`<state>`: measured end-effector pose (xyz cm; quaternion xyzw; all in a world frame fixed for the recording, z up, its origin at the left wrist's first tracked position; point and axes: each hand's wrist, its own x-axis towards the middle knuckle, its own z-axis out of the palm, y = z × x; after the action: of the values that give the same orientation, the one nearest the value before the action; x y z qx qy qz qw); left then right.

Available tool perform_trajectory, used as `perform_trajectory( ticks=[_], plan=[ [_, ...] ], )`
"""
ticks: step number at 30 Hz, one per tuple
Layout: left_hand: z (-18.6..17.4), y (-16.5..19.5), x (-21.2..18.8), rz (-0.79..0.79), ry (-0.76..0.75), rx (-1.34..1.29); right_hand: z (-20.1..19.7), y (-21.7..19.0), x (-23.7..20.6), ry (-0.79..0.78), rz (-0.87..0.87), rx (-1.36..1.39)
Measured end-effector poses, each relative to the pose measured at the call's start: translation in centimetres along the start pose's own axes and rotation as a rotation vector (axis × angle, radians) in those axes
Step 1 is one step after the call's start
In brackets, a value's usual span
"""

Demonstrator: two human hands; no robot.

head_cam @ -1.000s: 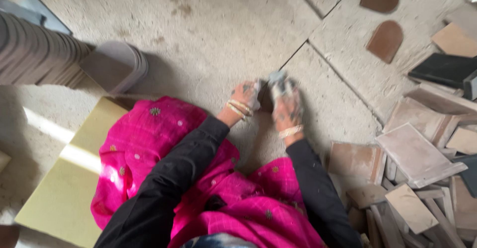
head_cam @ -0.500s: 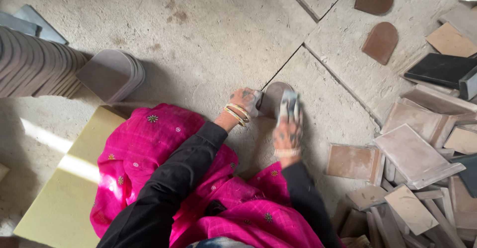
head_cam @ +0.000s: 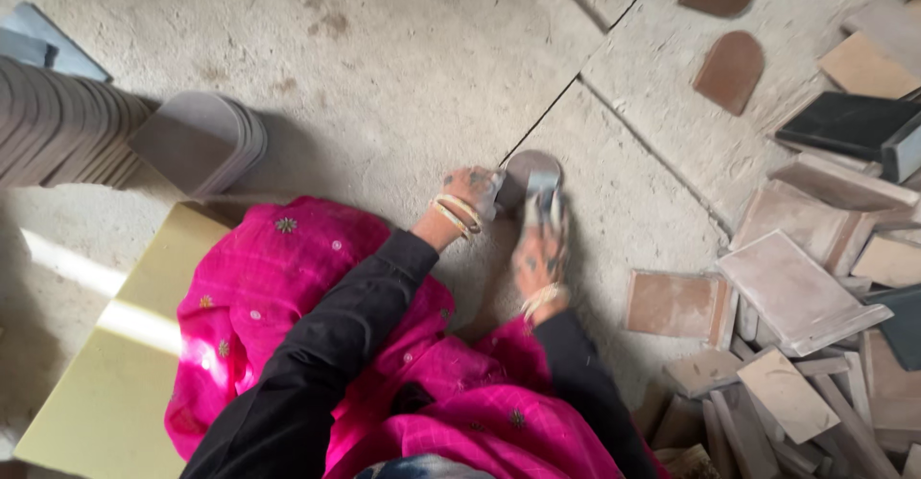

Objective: The person sits on the floor and rubs an abrasive block over small ceramic tile pieces one at a time, smoothing their surfaces. Finished pieces are stacked into piles on the floor beside them.

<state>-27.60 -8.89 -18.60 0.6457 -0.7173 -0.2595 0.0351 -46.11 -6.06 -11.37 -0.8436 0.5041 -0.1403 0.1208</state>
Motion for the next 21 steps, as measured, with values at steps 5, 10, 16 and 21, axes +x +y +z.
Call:
perform_trajectory(
  ticks=[5,10,16,21],
  plan=[
    [0.8,-0.9,-0.3,0.222,0.162,0.236,0.0,0.7,2.4,-0.146,0.164,0.083],
    [-0.3,-1.1,-1.0,0.313,0.010,0.434,-0.5,0.1,3.3,-0.048,-0.073,0.023],
    [-2.5,-0.4,-0.2,-0.091,-0.089,0.080,-0.8,0.1,3.2,-0.016,-0.312,0.111],
    [-0.5,-1.0,-0.6,0.105,0.048,0.098,-0.5,1.2,5.6,-0.069,-0.391,-0.025]
  ],
)
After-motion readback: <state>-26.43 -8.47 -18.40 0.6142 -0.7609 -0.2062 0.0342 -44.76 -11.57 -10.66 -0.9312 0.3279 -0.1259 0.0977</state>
